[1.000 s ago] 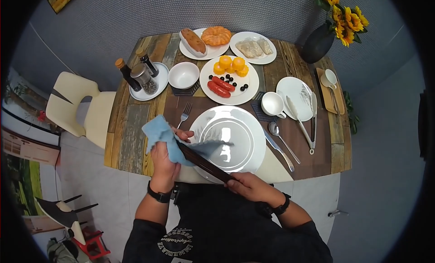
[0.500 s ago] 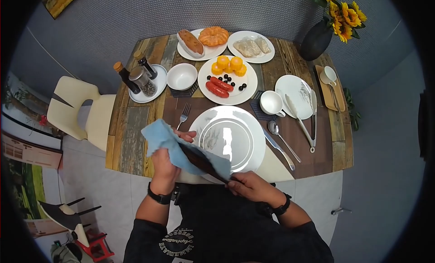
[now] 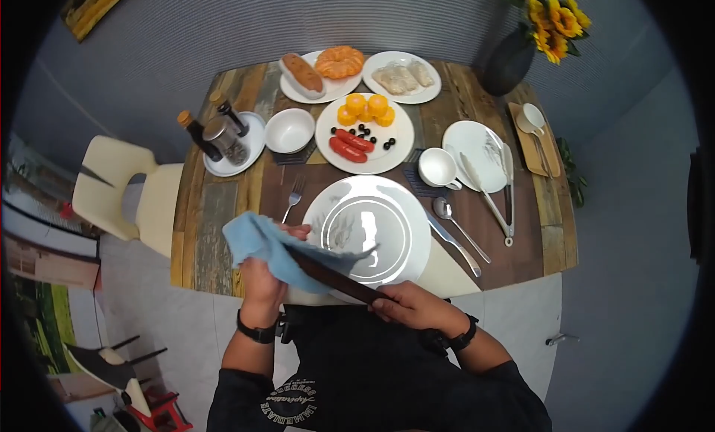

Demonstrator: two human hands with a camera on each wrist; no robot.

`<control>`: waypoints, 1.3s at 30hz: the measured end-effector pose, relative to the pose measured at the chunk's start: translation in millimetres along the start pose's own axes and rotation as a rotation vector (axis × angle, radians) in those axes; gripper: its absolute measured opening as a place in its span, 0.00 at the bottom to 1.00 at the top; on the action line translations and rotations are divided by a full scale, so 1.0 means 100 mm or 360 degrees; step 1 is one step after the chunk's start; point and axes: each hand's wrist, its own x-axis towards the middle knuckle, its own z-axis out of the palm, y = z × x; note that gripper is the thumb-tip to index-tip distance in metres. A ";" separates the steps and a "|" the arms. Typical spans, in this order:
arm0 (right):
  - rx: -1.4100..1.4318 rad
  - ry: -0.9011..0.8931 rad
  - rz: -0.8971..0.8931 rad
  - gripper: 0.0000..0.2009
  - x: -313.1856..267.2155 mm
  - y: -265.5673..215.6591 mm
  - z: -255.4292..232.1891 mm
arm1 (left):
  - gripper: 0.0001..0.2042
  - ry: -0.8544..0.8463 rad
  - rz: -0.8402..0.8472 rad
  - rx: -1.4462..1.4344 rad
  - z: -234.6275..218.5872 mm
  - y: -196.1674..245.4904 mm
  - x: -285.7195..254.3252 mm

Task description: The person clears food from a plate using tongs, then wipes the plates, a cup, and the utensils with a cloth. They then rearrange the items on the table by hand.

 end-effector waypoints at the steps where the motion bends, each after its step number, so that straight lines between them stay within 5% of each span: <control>1: -0.0037 -0.0034 -0.0018 0.17 -0.01 0.00 -0.01 | 0.17 -0.0014 0.0024 -0.0009 -0.05 0.00 0.02; 4: -0.0103 -0.0030 -0.0032 0.17 -0.04 0.05 -0.03 | 0.18 0.0227 0.0008 -0.0209 -0.09 0.05 0.01; 9: -0.0071 -0.0029 -0.0126 0.17 -0.05 0.15 -0.03 | 0.20 0.0008 -0.0004 0.0028 0.08 -0.16 -0.09; 12: -0.0016 -0.0020 -0.0123 0.17 -0.03 0.08 -0.02 | 0.21 -0.0037 -0.0281 0.0394 0.14 -0.40 -0.30; 15: -0.0009 -0.0021 -0.0126 0.16 0.01 0.14 0.00 | 0.15 -0.0608 -0.0246 0.0938 0.23 -0.66 -0.45; 16: -0.0005 -0.0075 -0.0136 0.16 0.02 0.12 0.01 | 0.15 -0.0556 -0.0236 0.0956 0.30 -0.57 -0.44; 18: 0.0102 0.0015 -0.0054 0.15 0.00 0.05 0.02 | 0.14 -0.0987 0.0127 0.1559 0.46 -0.29 -0.32; 19: 0.0072 0.0001 -0.0025 0.15 -0.02 0.06 0.02 | 0.14 -0.0942 0.0123 0.1581 0.40 -0.28 -0.33; 21: 0.0090 -0.0053 0.0013 0.15 -0.04 0.01 -0.01 | 0.23 -0.0273 -0.0364 0.0251 0.26 -0.32 -0.31; 24: 0.0083 -0.0063 0.0056 0.14 -0.05 0.03 -0.01 | 0.25 -0.0142 -0.0037 0.0397 0.15 -0.12 -0.15; 28: -0.0069 0.0178 -0.0088 0.14 -0.03 0.15 0.01 | 0.24 -0.0143 -0.0023 0.0448 0.15 -0.20 -0.16; 34: 0.0062 0.0187 -0.0025 0.14 -0.07 0.20 0.02 | 0.21 -0.0355 -0.0354 0.0428 0.21 -0.44 -0.29; 39: -0.0080 0.0160 -0.0116 0.16 -0.11 0.21 0.00 | 0.25 -0.0123 -0.0086 0.0239 0.07 -0.16 -0.10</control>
